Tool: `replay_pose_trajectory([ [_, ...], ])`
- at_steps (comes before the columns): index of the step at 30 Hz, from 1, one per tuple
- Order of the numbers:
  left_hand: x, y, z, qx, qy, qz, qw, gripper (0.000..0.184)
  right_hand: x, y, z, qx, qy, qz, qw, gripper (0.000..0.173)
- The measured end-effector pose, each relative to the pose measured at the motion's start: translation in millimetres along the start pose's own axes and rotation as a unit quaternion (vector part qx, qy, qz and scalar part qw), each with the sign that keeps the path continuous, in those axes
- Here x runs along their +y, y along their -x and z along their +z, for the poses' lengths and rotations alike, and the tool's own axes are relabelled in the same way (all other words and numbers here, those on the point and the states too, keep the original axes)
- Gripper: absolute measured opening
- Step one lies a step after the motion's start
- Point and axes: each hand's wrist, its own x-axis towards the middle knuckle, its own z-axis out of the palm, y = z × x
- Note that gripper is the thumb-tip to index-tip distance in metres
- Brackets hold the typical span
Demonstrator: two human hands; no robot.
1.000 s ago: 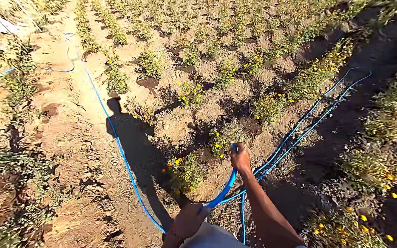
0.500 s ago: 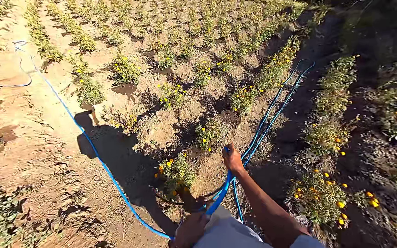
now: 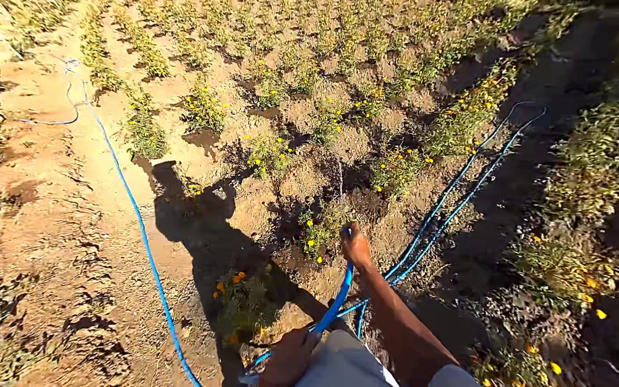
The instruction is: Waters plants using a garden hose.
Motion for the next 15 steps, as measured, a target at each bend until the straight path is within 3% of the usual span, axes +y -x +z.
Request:
replay_pose_trajectory([
  [3, 58.6, -61.1, 12.1, 0.000, -0.001, -0.010, 1.000, 0.055, 22.3, -72.3, -44.3, -0.047, 0.006, -0.003, 0.999, 0.034],
  [8, 141.4, -116.1, 19.0, 0.000, -0.009, -0.057, 0.998, 0.055, 42.0, -145.8, -99.1, -0.068, -0.013, 0.017, 0.997, 0.036],
  [15, 171.1, -154.4, 34.7, 0.024, 0.034, -0.029, 0.999, 0.050, 53.0, -188.4, -133.7, -0.075, -0.025, 0.013, 0.997, 0.035],
])
